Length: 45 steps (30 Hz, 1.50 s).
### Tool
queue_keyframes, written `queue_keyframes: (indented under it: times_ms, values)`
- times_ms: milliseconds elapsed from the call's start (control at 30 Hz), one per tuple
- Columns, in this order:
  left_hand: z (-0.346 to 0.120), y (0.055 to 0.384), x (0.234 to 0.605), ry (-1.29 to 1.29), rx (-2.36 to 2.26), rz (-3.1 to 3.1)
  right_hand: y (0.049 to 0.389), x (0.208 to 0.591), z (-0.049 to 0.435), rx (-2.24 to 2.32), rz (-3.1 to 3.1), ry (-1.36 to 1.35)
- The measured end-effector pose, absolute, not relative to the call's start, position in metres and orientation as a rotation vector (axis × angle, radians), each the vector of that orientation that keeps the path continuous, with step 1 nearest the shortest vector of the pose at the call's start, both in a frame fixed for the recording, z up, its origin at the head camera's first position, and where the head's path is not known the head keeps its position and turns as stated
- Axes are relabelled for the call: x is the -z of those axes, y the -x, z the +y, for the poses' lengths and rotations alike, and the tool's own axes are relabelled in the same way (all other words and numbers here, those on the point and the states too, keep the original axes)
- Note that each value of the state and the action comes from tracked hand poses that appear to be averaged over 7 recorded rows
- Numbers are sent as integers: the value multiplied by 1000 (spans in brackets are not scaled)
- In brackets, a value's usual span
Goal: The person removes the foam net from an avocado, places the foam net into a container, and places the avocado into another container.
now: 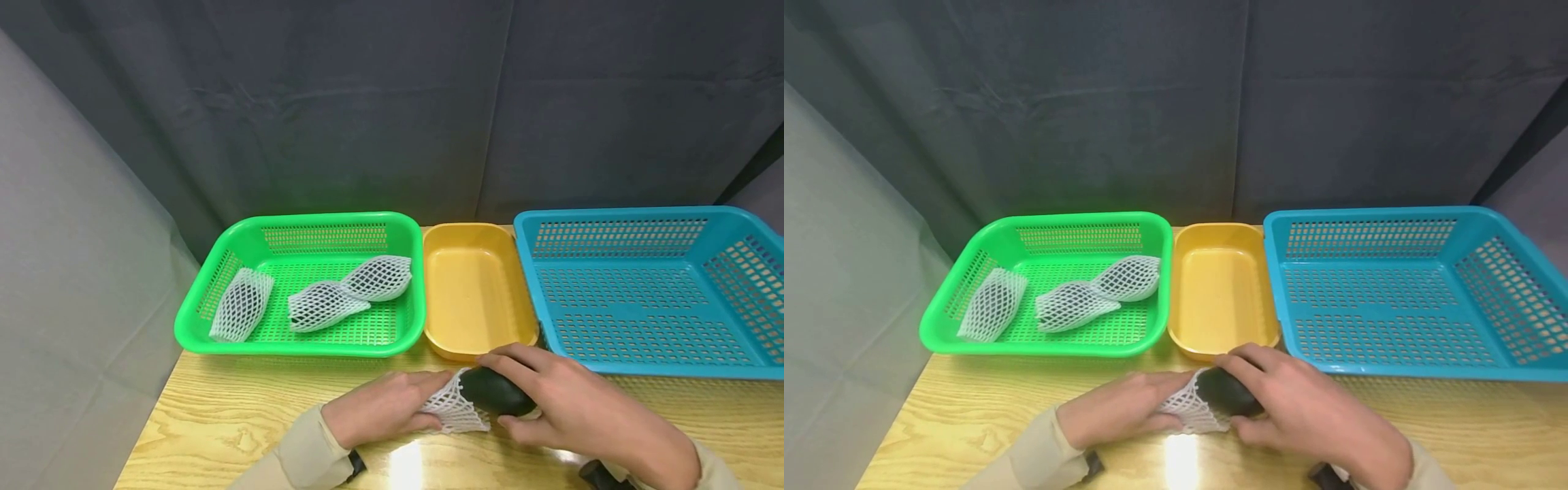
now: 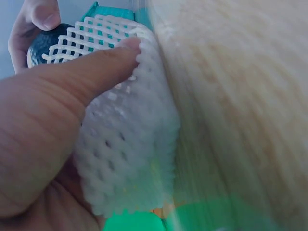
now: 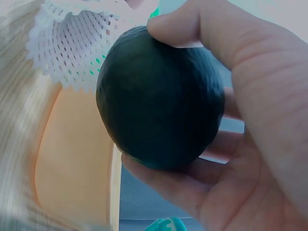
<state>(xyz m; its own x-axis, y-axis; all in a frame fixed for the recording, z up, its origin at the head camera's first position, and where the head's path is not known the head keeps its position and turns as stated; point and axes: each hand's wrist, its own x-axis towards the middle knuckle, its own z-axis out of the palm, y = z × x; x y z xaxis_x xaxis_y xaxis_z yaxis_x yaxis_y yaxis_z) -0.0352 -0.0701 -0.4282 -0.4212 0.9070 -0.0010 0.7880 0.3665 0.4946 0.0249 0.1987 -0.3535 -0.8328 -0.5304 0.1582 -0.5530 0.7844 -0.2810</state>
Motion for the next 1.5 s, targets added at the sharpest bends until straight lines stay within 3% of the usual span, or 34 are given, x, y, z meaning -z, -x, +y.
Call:
queue_keyframes:
  times_ms: [1500]
  values:
    - [-70, 33, 425, -1437, -546, 2363, -26, 335, 212, -438, -2618, -947]
